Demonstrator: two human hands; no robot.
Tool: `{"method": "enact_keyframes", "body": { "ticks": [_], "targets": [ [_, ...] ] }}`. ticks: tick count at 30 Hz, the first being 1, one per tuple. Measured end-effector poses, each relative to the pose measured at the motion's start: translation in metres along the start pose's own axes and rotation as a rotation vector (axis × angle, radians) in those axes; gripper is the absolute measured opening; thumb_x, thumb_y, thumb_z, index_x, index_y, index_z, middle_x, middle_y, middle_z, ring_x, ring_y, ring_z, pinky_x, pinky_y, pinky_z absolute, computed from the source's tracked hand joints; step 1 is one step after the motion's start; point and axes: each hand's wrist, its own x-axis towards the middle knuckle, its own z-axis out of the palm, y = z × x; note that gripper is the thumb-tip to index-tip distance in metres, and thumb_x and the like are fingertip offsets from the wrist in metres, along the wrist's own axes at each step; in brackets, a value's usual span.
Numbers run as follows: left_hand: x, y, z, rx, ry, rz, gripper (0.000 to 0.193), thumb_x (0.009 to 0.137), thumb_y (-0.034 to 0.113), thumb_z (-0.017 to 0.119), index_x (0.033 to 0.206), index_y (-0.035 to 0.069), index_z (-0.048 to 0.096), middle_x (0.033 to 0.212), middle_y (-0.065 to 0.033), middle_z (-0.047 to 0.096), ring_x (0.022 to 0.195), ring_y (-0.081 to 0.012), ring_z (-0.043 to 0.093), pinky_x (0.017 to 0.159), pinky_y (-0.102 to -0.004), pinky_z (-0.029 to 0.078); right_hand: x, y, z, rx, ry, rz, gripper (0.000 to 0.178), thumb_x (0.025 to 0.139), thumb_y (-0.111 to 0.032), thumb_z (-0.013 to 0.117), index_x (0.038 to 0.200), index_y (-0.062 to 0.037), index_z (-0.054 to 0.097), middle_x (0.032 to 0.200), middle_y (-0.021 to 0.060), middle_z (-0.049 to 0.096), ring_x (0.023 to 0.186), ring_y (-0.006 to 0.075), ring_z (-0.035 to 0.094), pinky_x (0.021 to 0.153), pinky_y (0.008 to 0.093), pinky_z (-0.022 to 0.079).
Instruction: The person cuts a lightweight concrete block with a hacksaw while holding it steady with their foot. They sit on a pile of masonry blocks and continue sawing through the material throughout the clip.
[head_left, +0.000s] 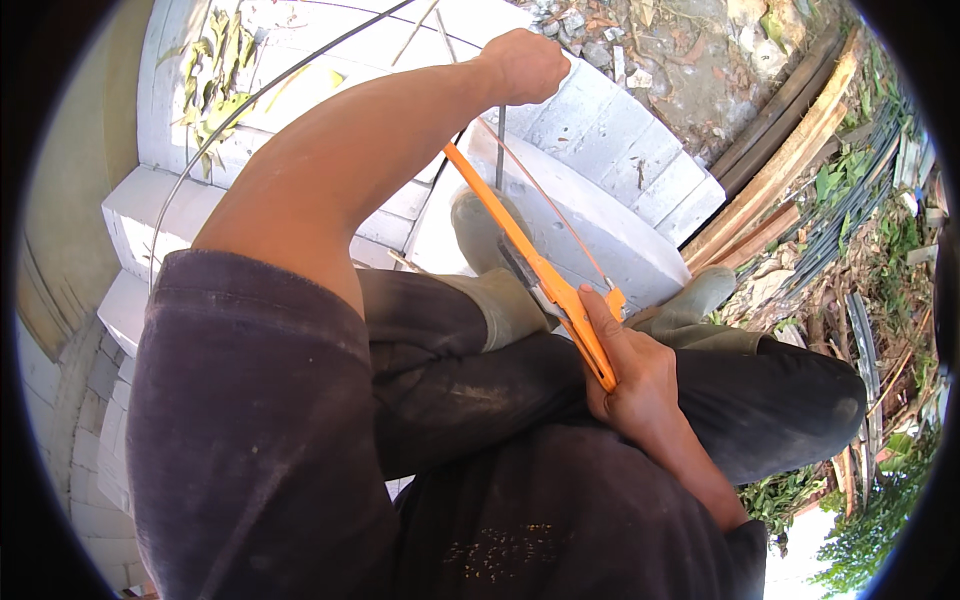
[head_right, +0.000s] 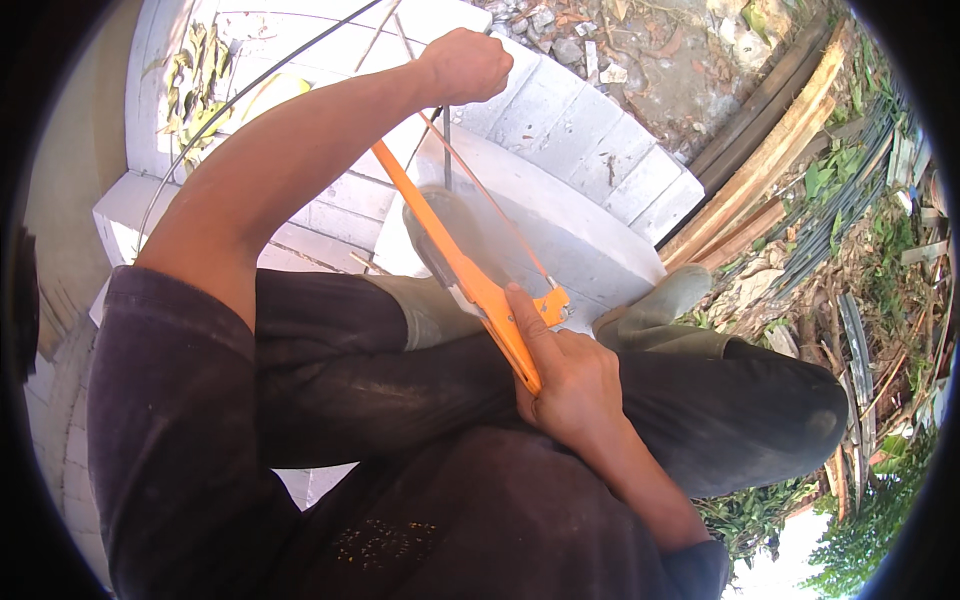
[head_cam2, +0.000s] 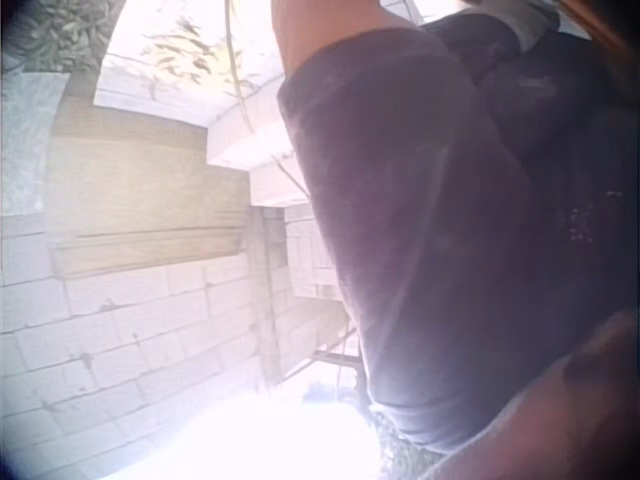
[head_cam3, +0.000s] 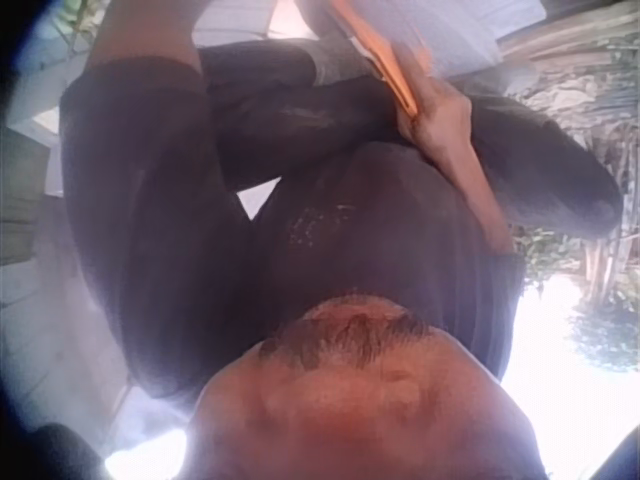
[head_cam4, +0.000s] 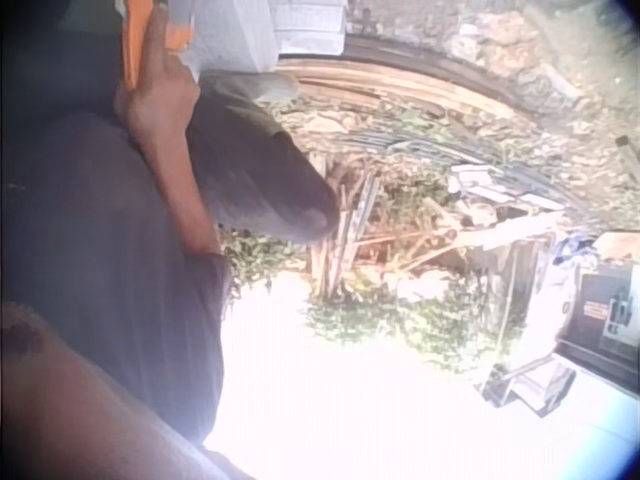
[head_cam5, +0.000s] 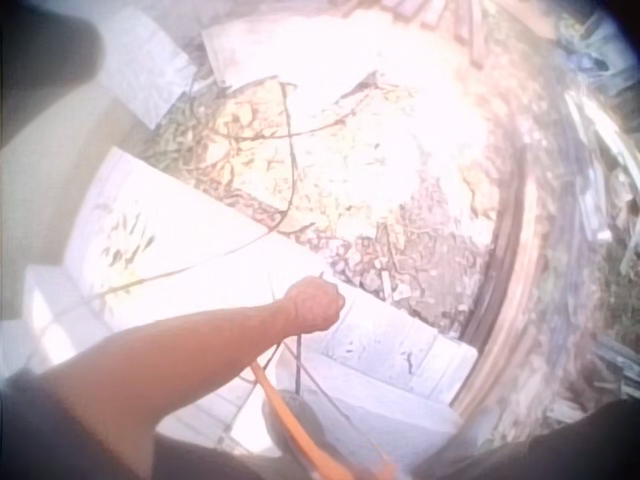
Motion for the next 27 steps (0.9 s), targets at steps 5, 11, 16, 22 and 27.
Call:
{"method": "enact_keyframes", "body": {
  "ticks": [5, 11, 16, 22, 27],
  "targets": [
    [0.005, 0.003, -0.002, 0.019, 0.041, 0.032, 0.026, 0.093, 0.019, 0.056, 0.081, 0.003, 0.074, 0.083, -0.0165, 0.075, 0.077, -0.0330, 0.075, 0.074, -0.0447, 0.060, 0.053, 0.002, 0.023, 0.024, 0.036, 0.027, 0.074, 0.079, -0.007, 0.071, 0.150, -0.0115, 0.053, 0.069, 0.0117, 0.063, 0.063, 0.0325, 0.066, 0.055, 0.0442, 0.051],
    [-0.003, -0.006, 0.005, 0.015, 0.029, 0.016, 0.027, 0.094, 0.020, 0.056, 0.082, 0.002, 0.073, 0.080, -0.0164, 0.074, 0.075, -0.0333, 0.074, 0.073, -0.0448, 0.060, 0.018, -0.010, 0.019, 0.070, 0.016, 0.054, 0.073, 0.077, -0.007, 0.070, 0.149, -0.0103, 0.053, 0.074, 0.0118, 0.067, 0.064, 0.0324, 0.067, 0.055, 0.0445, 0.052],
    [0.002, -0.003, -0.001, 0.005, -0.030, 0.016, 0.030, 0.094, 0.021, 0.057, 0.080, 0.001, 0.073, 0.080, -0.0171, 0.073, 0.074, -0.0341, 0.073, 0.071, -0.0449, 0.059, 0.023, -0.001, 0.024, 0.000, 0.018, 0.035, 0.075, 0.078, -0.009, 0.070, 0.151, -0.0093, 0.050, 0.071, 0.0115, 0.065, 0.061, 0.0327, 0.065, 0.055, 0.0465, 0.052],
    [-0.003, -0.003, -0.013, -0.041, -0.085, 0.018, 0.027, 0.092, 0.018, 0.055, 0.084, 0.004, 0.076, 0.087, -0.0174, 0.076, 0.081, -0.0337, 0.075, 0.075, -0.0457, 0.060, 0.074, -0.002, 0.058, 0.001, -0.021, 0.067, 0.078, 0.082, -0.018, 0.072, 0.154, -0.0092, 0.044, 0.080, 0.0134, 0.070, 0.071, 0.0352, 0.069, 0.063, 0.0477, 0.053],
    [0.003, -0.007, 0.001, -0.061, 0.023, 0.108, 0.036, 0.095, 0.026, 0.056, 0.077, 0.001, 0.075, 0.076, -0.0205, 0.073, 0.072, -0.0367, 0.073, 0.071, -0.0475, 0.059, 0.071, 0.001, 0.053, -0.011, 0.002, 0.048, 0.076, 0.084, -0.022, 0.073, 0.154, -0.0102, 0.046, 0.077, 0.0132, 0.070, 0.068, 0.0354, 0.069, 0.062, 0.0463, 0.053]
  ]
}}
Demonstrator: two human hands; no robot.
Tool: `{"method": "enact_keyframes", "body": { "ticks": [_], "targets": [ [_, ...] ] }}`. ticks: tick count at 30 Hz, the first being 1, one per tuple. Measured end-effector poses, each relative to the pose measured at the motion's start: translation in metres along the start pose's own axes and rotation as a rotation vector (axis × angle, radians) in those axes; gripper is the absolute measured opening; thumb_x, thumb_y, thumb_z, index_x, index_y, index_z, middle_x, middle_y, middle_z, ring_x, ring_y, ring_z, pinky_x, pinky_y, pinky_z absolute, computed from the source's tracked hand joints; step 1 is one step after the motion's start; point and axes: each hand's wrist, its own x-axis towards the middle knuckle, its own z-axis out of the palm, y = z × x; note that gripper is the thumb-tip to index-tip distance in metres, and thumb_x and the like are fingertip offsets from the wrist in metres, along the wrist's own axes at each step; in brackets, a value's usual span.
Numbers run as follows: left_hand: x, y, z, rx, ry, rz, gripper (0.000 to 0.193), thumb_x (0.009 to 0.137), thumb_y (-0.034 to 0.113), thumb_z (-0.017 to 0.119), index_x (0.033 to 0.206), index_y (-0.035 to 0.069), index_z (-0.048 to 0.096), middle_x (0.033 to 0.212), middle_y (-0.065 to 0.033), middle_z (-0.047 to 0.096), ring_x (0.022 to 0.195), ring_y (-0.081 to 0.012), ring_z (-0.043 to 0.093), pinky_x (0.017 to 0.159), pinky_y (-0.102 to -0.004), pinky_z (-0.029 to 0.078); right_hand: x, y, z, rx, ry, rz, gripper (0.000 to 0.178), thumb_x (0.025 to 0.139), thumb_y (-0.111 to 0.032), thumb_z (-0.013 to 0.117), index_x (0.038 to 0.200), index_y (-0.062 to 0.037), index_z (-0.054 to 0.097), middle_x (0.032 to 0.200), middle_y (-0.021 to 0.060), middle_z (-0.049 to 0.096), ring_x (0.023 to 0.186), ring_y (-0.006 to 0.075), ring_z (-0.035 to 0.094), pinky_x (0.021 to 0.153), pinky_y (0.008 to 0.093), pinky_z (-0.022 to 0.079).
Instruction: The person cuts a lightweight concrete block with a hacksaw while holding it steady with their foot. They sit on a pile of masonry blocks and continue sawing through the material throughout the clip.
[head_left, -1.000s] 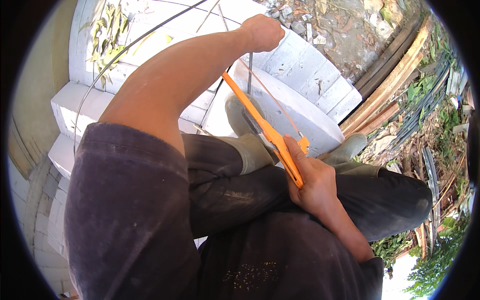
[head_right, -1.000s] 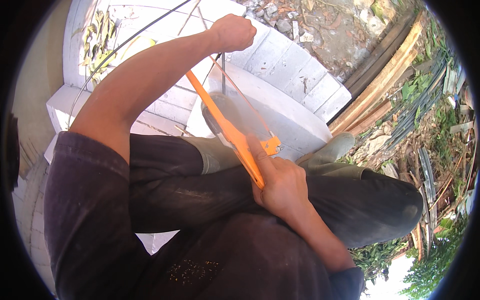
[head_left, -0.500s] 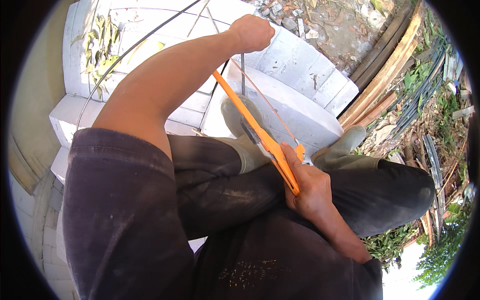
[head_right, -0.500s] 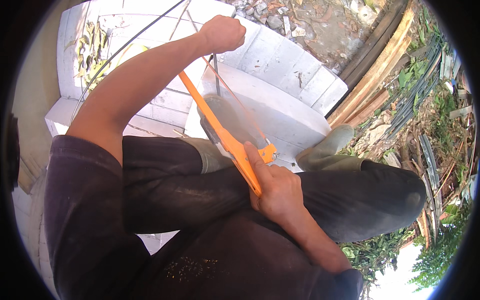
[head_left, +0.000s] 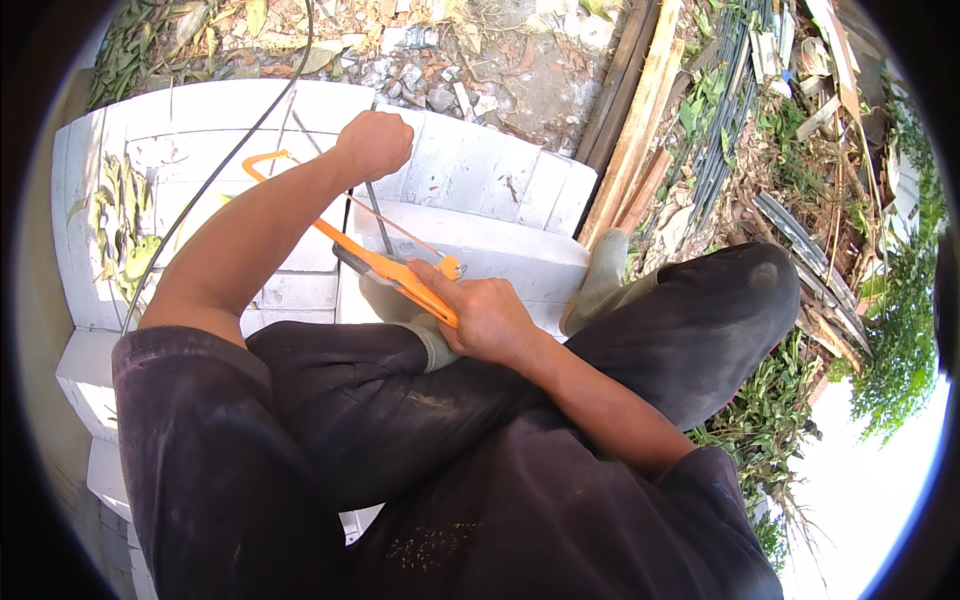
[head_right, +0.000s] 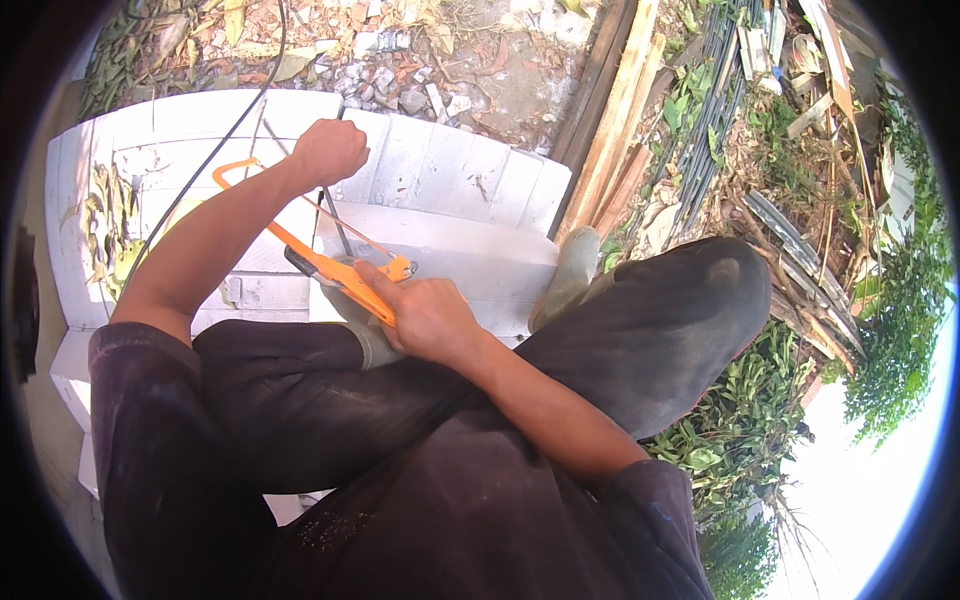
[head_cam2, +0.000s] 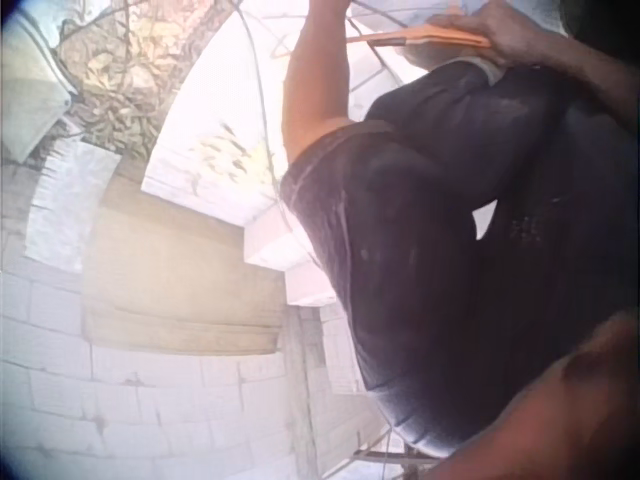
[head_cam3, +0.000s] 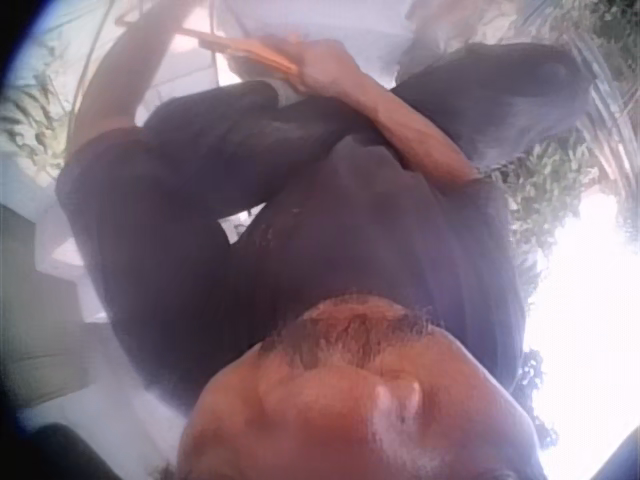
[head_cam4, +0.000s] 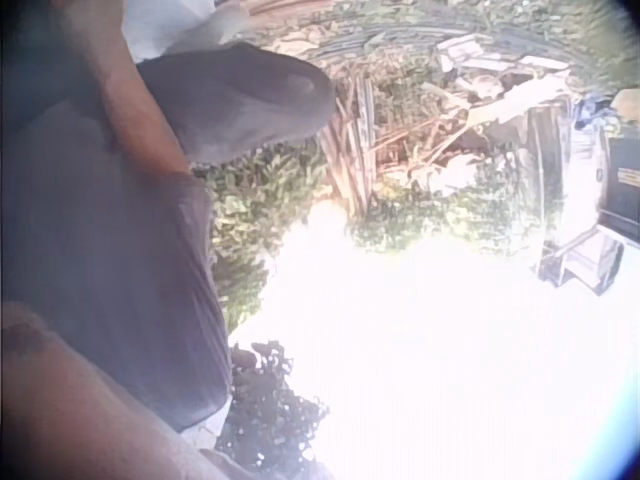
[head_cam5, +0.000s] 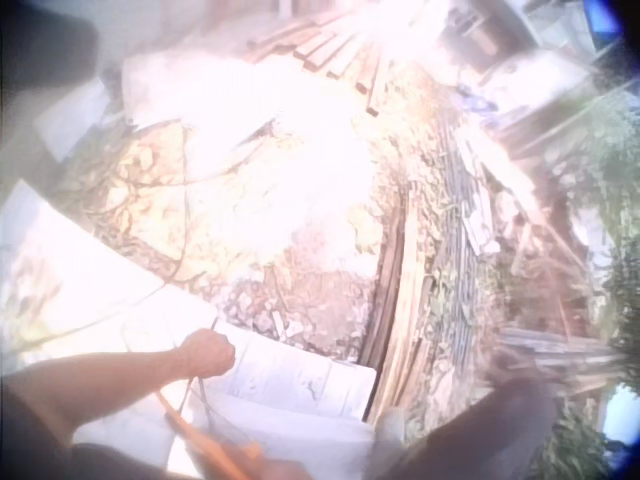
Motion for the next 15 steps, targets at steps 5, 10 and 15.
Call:
{"method": "enact_keyframes", "body": {
  "ticks": [5, 10, 15],
  "targets": [
    [-0.002, -0.001, -0.005, -0.052, 0.017, -0.013, 0.040, 0.097, 0.028, 0.055, 0.075, 0.001, 0.075, 0.076, -0.0214, 0.072, 0.071, -0.0376, 0.073, 0.072, -0.0473, 0.059, 0.001, -0.002, -0.001, 0.026, 0.089, 0.043, 0.073, 0.084, -0.020, 0.075, 0.153, -0.0166, 0.051, 0.078, 0.0158, 0.071, 0.065, 0.0370, 0.068, 0.063, 0.0453, 0.055],
    [-0.003, 0.000, 0.003, -0.059, 0.084, -0.069, 0.039, 0.097, 0.028, 0.056, 0.077, 0.001, 0.075, 0.075, -0.0213, 0.072, 0.073, -0.0375, 0.073, 0.073, -0.0479, 0.059, 0.003, 0.002, -0.008, -0.036, -0.006, -0.001, 0.072, 0.085, -0.020, 0.076, 0.152, -0.0171, 0.052, 0.078, 0.0157, 0.071, 0.065, 0.0371, 0.068, 0.064, 0.0448, 0.055],
    [-0.009, -0.002, 0.006, -0.081, 0.178, -0.074, 0.031, 0.093, 0.024, 0.059, 0.077, 0.002, 0.075, 0.078, -0.0192, 0.073, 0.074, -0.0364, 0.073, 0.073, -0.0471, 0.058, 0.003, -0.001, -0.006, 0.026, -0.008, -0.012, 0.073, 0.086, -0.015, 0.075, 0.154, -0.0170, 0.050, 0.075, 0.0157, 0.069, 0.067, 0.0384, 0.068, 0.066, 0.0456, 0.055]
  ]
}}
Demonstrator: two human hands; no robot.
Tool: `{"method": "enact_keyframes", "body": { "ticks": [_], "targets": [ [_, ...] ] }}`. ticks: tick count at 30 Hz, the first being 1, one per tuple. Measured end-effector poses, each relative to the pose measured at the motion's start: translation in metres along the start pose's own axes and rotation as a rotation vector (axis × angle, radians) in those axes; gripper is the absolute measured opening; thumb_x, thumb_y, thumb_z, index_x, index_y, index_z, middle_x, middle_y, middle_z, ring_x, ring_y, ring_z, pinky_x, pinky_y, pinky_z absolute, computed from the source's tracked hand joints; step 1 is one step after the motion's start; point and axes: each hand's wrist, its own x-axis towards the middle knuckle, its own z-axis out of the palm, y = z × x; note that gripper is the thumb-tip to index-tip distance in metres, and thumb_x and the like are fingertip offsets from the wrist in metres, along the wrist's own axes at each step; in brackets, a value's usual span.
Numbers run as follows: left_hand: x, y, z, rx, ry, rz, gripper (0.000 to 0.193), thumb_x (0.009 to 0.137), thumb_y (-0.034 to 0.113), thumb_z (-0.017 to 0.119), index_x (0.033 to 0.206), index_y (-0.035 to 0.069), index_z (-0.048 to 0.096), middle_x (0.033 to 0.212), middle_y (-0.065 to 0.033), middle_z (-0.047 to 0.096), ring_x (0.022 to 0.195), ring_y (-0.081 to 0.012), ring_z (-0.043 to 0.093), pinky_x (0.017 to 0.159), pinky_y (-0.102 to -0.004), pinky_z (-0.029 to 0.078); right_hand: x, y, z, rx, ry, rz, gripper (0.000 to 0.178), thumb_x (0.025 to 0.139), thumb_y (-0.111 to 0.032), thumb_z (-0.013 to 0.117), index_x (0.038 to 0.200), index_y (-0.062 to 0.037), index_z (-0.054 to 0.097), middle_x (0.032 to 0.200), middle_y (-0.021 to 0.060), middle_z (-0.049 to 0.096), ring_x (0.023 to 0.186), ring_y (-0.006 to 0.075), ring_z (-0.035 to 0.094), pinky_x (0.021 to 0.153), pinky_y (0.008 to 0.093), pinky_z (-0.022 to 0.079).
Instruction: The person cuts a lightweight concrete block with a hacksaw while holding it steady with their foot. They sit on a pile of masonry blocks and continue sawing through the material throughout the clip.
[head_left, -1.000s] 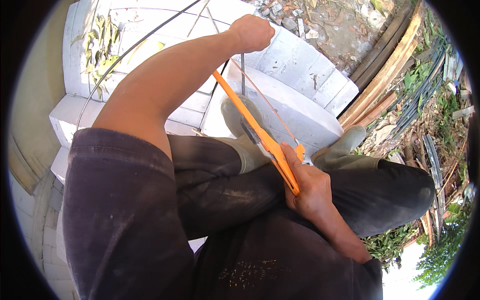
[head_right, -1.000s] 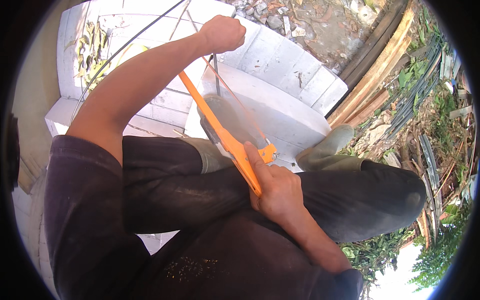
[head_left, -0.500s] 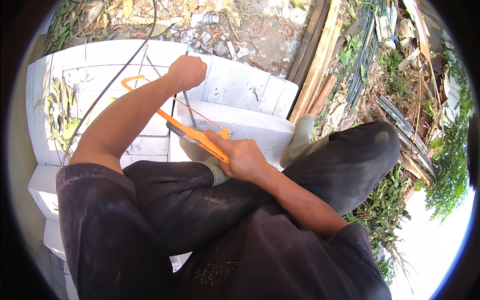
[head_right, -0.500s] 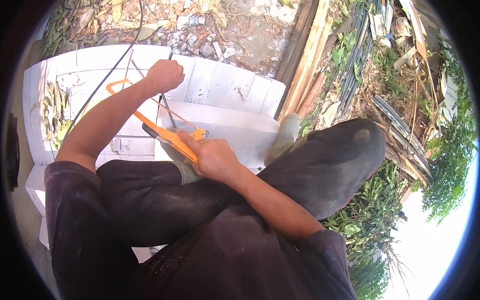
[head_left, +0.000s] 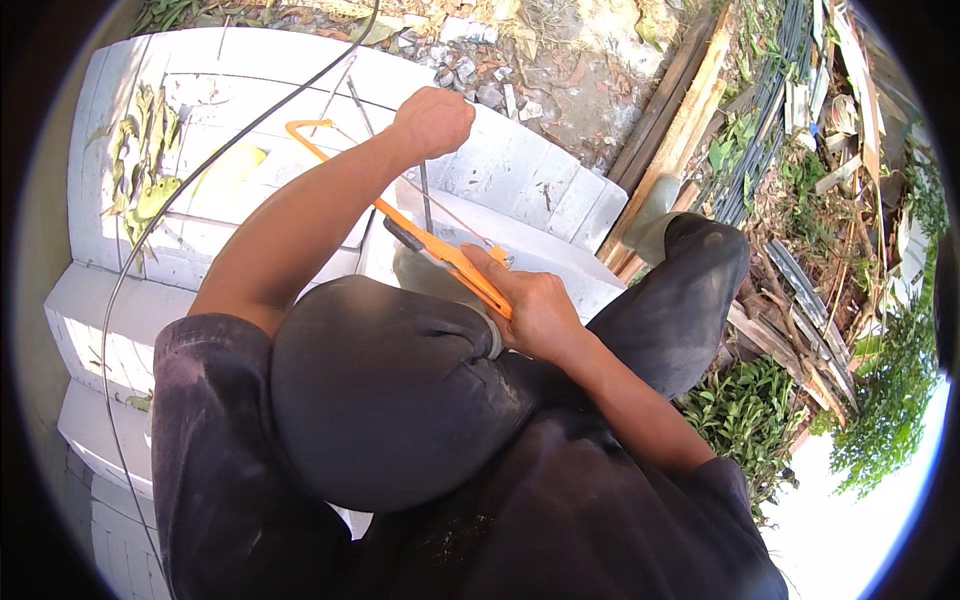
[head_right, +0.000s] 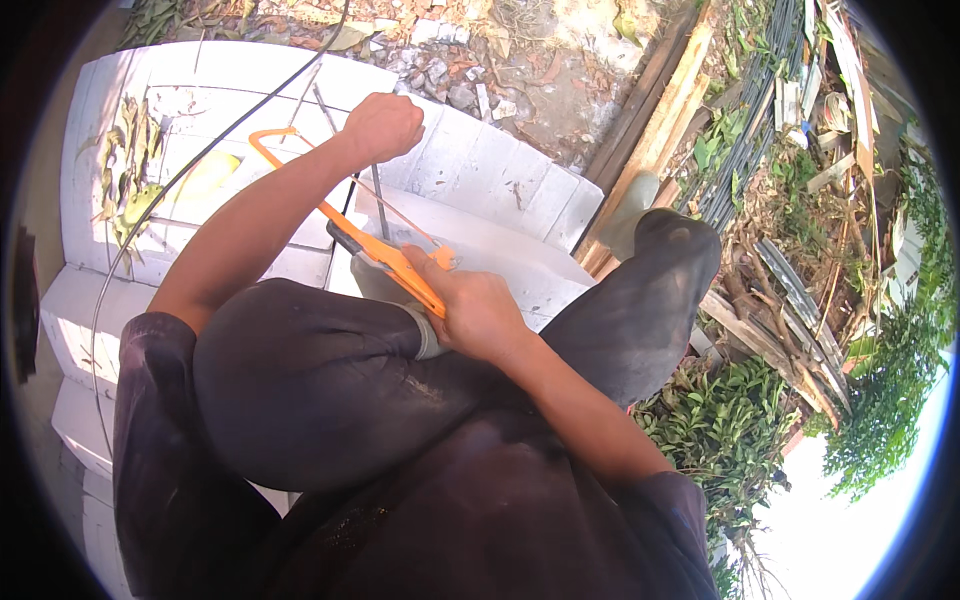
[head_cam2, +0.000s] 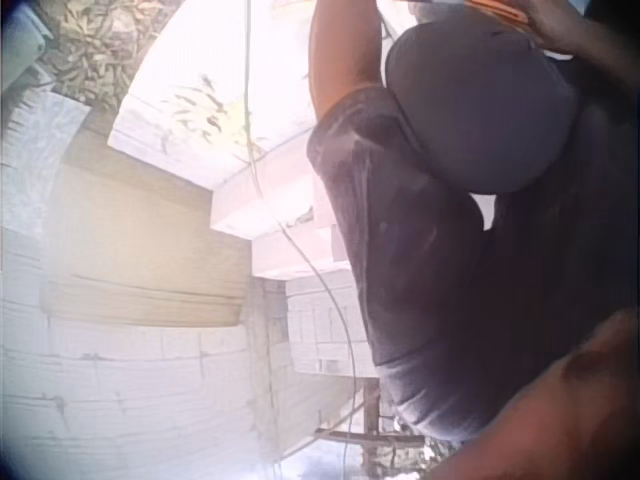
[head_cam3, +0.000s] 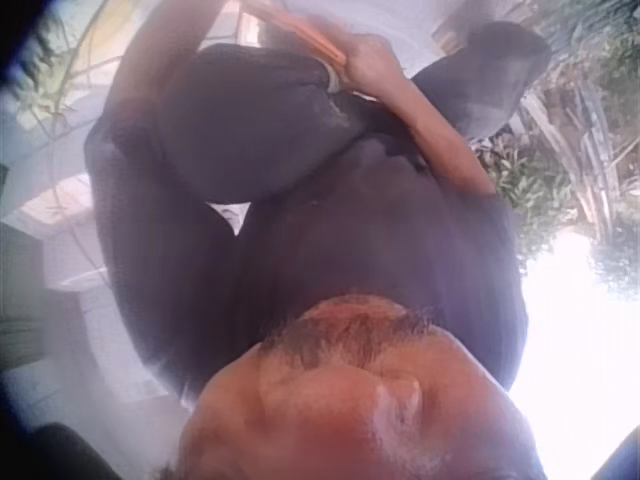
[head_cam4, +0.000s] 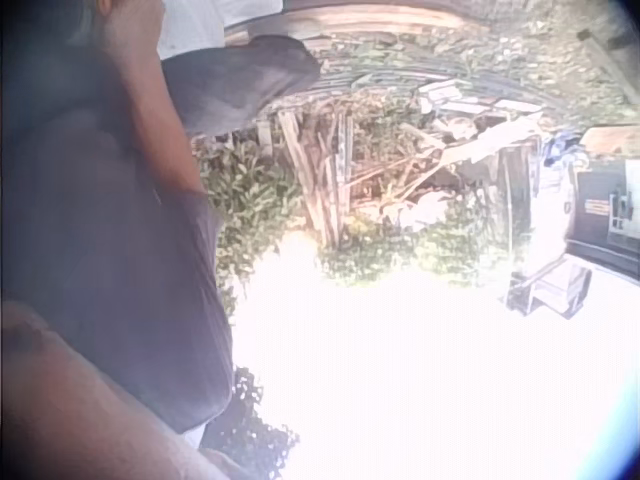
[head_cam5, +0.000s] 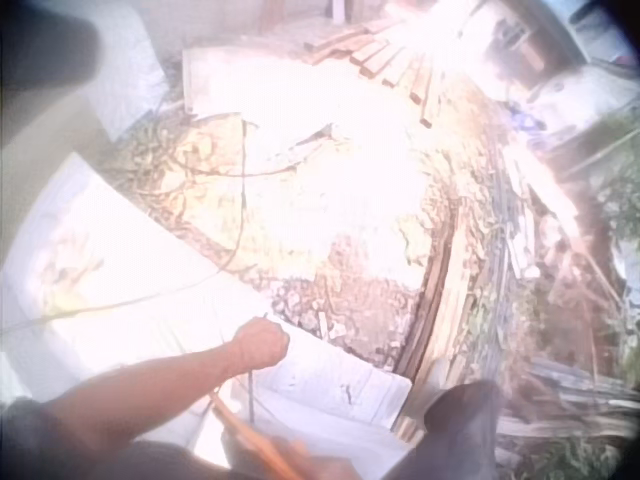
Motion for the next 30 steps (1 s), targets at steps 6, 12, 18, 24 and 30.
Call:
{"method": "enact_keyframes", "body": {
  "ticks": [6, 12, 18, 24, 30],
  "targets": [
    [0.003, 0.003, 0.004, 0.016, -0.043, -0.013, 0.032, 0.093, 0.024, 0.057, 0.075, 0.004, 0.074, 0.075, -0.0181, 0.073, 0.073, -0.0357, 0.073, 0.072, -0.0462, 0.059, -0.009, 0.008, -0.007, 0.042, 0.060, -0.043, 0.079, 0.082, -0.012, 0.072, 0.156, -0.0157, 0.044, 0.081, 0.0157, 0.068, 0.073, 0.0365, 0.069, 0.067, 0.0478, 0.055],
    [0.005, 0.000, 0.007, 0.045, -0.076, -0.019, 0.029, 0.092, 0.021, 0.059, 0.074, 0.005, 0.074, 0.073, -0.0171, 0.072, 0.070, -0.0344, 0.073, 0.067, -0.0454, 0.060, -0.072, 0.003, -0.042, 0.106, -0.054, 0.098, 0.085, 0.074, -0.004, 0.071, 0.155, -0.0130, 0.046, 0.077, 0.0123, 0.067, 0.071, 0.0341, 0.067, 0.065, 0.0460, 0.055],
    [0.018, 0.005, 0.001, 0.091, -0.185, -0.006, 0.033, 0.095, 0.023, 0.056, 0.075, 0.004, 0.074, 0.072, -0.0163, 0.072, 0.068, -0.0342, 0.073, 0.066, -0.0450, 0.060, 0.013, 0.024, -0.018, 0.061, -0.035, -0.067, 0.081, 0.077, -0.005, 0.072, 0.154, -0.0102, 0.048, 0.073, 0.0123, 0.065, 0.067, 0.0333, 0.066, 0.064, 0.0451, 0.054],
    [0.014, -0.003, -0.004, 0.113, -0.260, 0.006, 0.033, 0.096, 0.021, 0.055, 0.074, 0.005, 0.072, 0.069, -0.0162, 0.070, 0.066, -0.0330, 0.072, 0.066, -0.0449, 0.060, -0.048, 0.029, -0.057, 0.096, -0.175, 0.006, 0.080, 0.076, -0.014, 0.074, 0.152, -0.0120, 0.048, 0.076, 0.0088, 0.066, 0.071, 0.0323, 0.066, 0.062, 0.0450, 0.053],
    [0.012, 0.005, -0.004, 0.151, -0.277, 0.007, 0.030, 0.095, 0.019, 0.056, 0.073, 0.005, 0.072, 0.070, -0.0153, 0.071, 0.067, -0.0315, 0.073, 0.065, -0.0428, 0.060, -0.055, 0.043, -0.068, 0.102, -0.134, -0.022, 0.078, 0.075, -0.012, 0.075, 0.150, -0.0119, 0.053, 0.071, 0.0063, 0.063, 0.068, 0.0283, 0.065, 0.062, 0.0420, 0.053]
  ]
}}
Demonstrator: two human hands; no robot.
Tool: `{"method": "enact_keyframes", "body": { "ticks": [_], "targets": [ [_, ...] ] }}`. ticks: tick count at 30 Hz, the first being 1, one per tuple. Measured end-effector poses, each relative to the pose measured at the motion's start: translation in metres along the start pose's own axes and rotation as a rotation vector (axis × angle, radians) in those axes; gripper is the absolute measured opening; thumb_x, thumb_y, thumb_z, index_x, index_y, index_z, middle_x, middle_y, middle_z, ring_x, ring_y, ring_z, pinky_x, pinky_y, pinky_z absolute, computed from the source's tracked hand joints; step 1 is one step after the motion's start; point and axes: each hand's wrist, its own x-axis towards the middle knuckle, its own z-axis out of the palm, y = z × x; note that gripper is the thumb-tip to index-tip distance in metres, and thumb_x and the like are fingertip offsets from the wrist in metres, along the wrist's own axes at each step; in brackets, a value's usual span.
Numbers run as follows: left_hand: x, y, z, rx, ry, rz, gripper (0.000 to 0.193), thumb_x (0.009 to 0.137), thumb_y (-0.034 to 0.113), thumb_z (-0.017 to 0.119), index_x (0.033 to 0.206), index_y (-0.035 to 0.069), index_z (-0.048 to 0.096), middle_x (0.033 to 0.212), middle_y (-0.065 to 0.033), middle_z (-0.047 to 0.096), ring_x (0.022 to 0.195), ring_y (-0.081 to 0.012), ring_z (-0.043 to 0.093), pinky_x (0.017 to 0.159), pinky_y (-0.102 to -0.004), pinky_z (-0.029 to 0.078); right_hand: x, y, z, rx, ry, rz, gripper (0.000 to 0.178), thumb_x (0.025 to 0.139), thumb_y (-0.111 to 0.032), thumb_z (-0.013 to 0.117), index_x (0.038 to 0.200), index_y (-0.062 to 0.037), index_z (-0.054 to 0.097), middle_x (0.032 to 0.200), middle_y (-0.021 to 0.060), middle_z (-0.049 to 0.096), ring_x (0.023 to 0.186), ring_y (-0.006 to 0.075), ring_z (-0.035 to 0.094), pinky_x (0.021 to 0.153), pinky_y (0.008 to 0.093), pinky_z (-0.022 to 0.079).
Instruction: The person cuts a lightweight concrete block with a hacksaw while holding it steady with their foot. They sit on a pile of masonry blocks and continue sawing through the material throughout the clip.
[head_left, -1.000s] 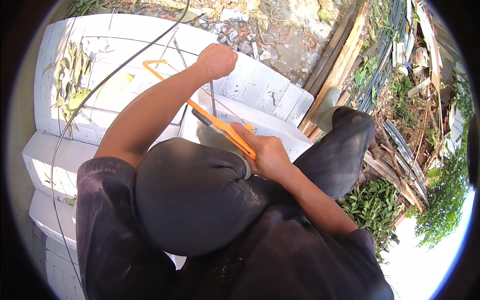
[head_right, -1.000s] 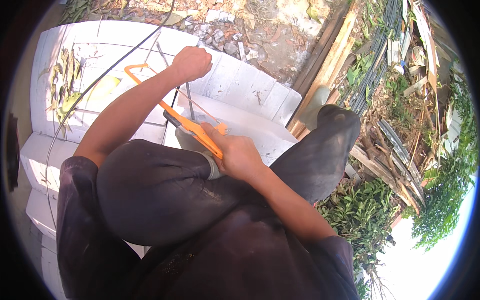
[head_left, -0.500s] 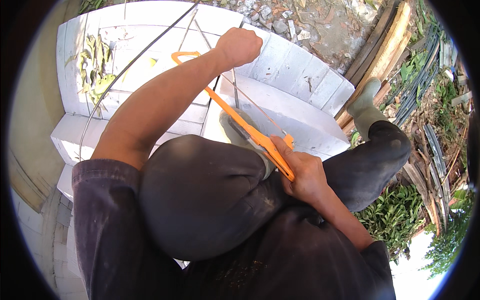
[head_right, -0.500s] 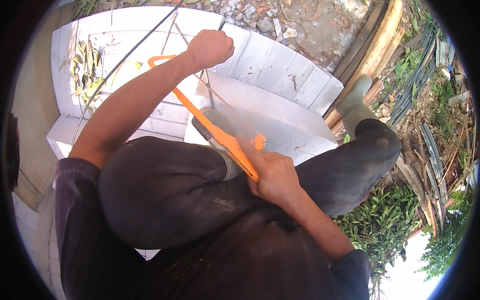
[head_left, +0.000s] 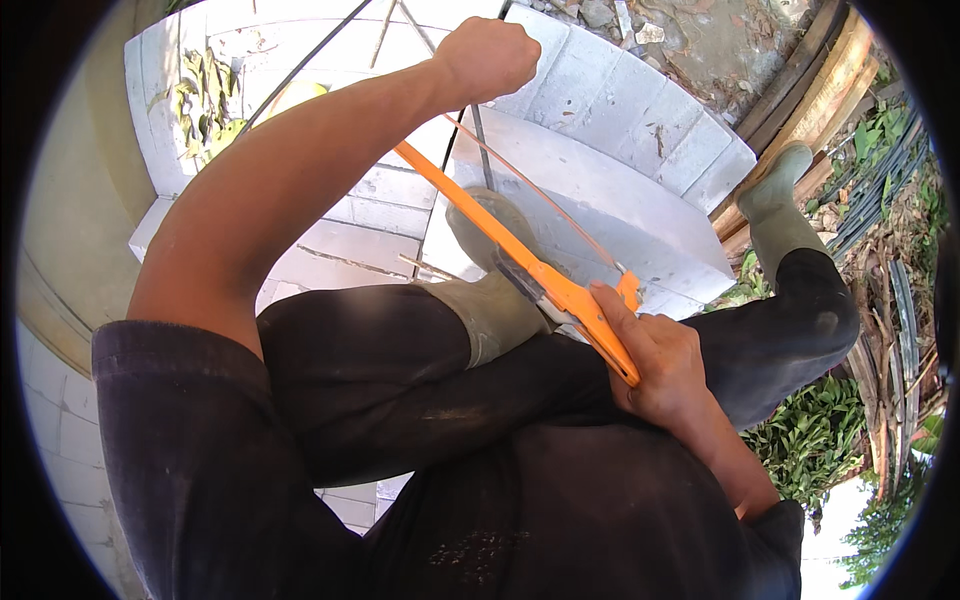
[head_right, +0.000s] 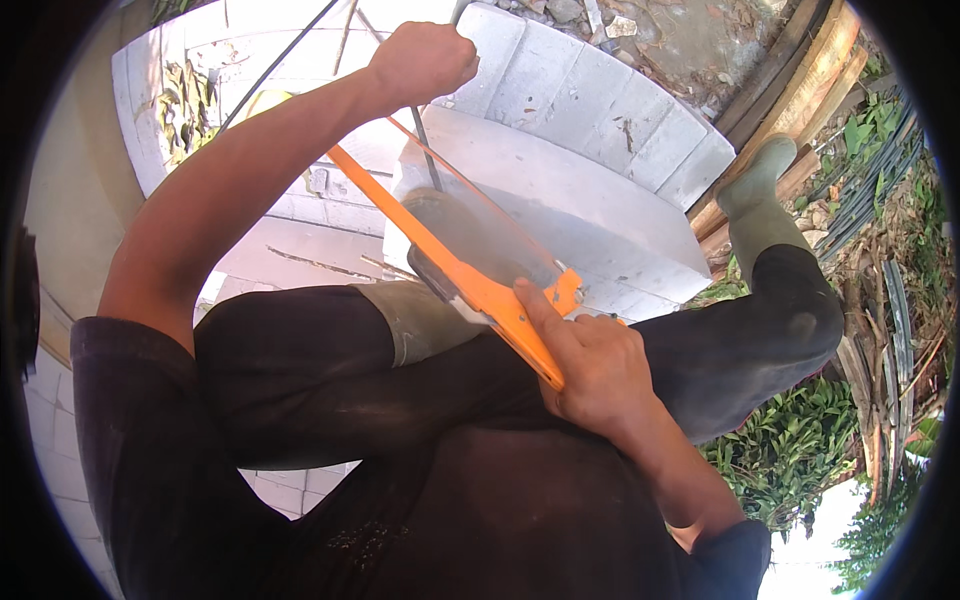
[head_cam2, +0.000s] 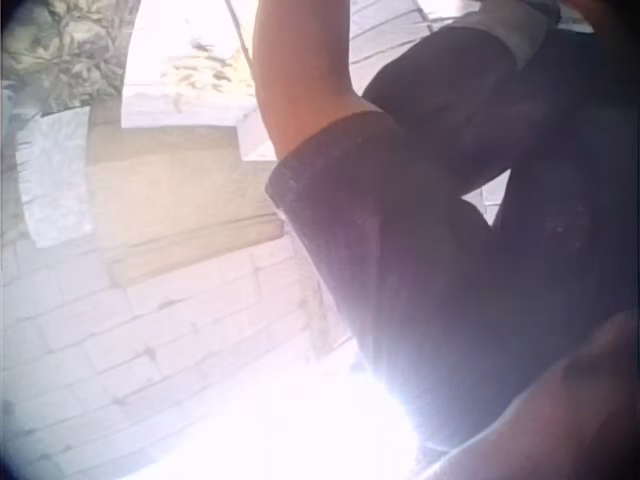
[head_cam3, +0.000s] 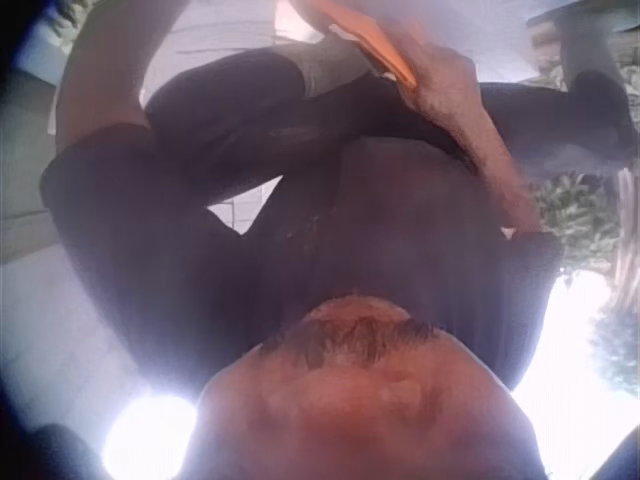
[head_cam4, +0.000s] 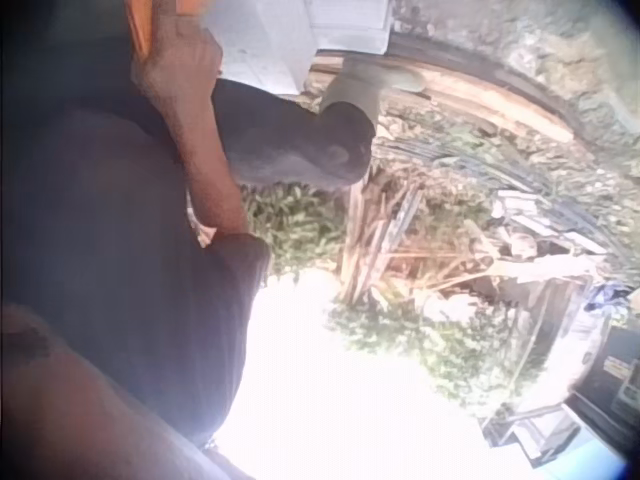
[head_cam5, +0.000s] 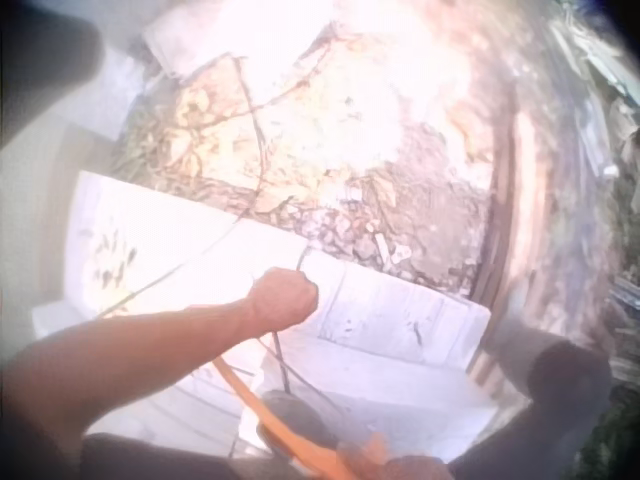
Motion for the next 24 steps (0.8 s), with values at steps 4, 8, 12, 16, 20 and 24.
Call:
{"method": "enact_keyframes", "body": {
  "ticks": [4, 8, 12, 16, 20, 24],
  "targets": [
    [0.007, 0.006, -0.002, 0.006, 0.016, -0.032, 0.029, 0.095, 0.018, 0.057, 0.073, 0.005, 0.072, 0.071, -0.0142, 0.072, 0.066, -0.0301, 0.073, 0.064, -0.0417, 0.060, 0.070, 0.005, 0.041, 0.033, 0.133, -0.175, 0.080, 0.072, -0.002, 0.074, 0.148, -0.0035, 0.054, 0.069, 0.0098, 0.061, 0.060, 0.0279, 0.062, 0.057, 0.0411, 0.050],
    [-0.003, 0.002, 0.004, 0.079, 0.109, -0.048, 0.028, 0.094, 0.018, 0.058, 0.074, 0.005, 0.072, 0.071, -0.0137, 0.072, 0.065, -0.0305, 0.073, 0.063, -0.0414, 0.060, 0.010, -0.008, 0.010, 0.043, -0.011, 0.028, 0.077, 0.076, -0.012, 0.074, 0.150, -0.0135, 0.053, 0.075, 0.0100, 0.066, 0.068, 0.0301, 0.067, 0.062, 0.0446, 0.053],
    [-0.009, 0.001, 0.002, 0.028, 0.043, -0.060, 0.026, 0.092, 0.018, 0.059, 0.074, 0.005, 0.073, 0.071, -0.0139, 0.072, 0.064, -0.0312, 0.073, 0.064, -0.0417, 0.060, -0.019, 0.004, 0.004, 0.101, 0.057, 0.002, 0.077, 0.076, -0.013, 0.074, 0.150, -0.0149, 0.053, 0.075, 0.0115, 0.067, 0.068, 0.0302, 0.067, 0.059, 0.0458, 0.052],
    [0.004, 0.005, 0.000, 0.009, 0.105, -0.059, 0.023, 0.090, 0.017, 0.061, 0.074, 0.005, 0.073, 0.071, -0.0140, 0.072, 0.065, -0.0311, 0.073, 0.064, -0.0421, 0.060, 0.086, 0.004, 0.046, 0.026, 0.073, -0.083, 0.080, 0.076, -0.006, 0.072, 0.153, -0.0113, 0.050, 0.072, 0.0116, 0.064, 0.063, 0.0311, 0.065, 0.059, 0.0444, 0.052],
    [-0.002, 0.005, 0.002, 0.028, 0.093, -0.060, 0.023, 0.090, 0.017, 0.061, 0.074, 0.006, 0.073, 0.071, -0.0139, 0.072, 0.065, -0.0305, 0.073, 0.064, -0.0415, 0.060, 0.042, 0.001, 0.036, 0.090, 0.073, -0.023, 0.081, 0.074, -0.006, 0.073, 0.152, -0.0098, 0.050, 0.070, 0.0106, 0.064, 0.062, 0.0305, 0.064, 0.057, 0.0439, 0.051],
    [-0.006, 0.003, -0.005, 0.029, 0.037, -0.069, 0.023, 0.091, 0.017, 0.061, 0.075, 0.006, 0.073, 0.071, -0.0137, 0.072, 0.065, -0.0301, 0.073, 0.063, -0.0412, 0.060, -0.031, 0.007, 0.002, 0.059, 0.013, -0.019, 0.088, 0.072, -0.007, 0.074, 0.155, -0.0111, 0.046, 0.069, 0.0094, 0.064, 0.063, 0.0316, 0.065, 0.058, 0.0456, 0.052]
  ]
}}
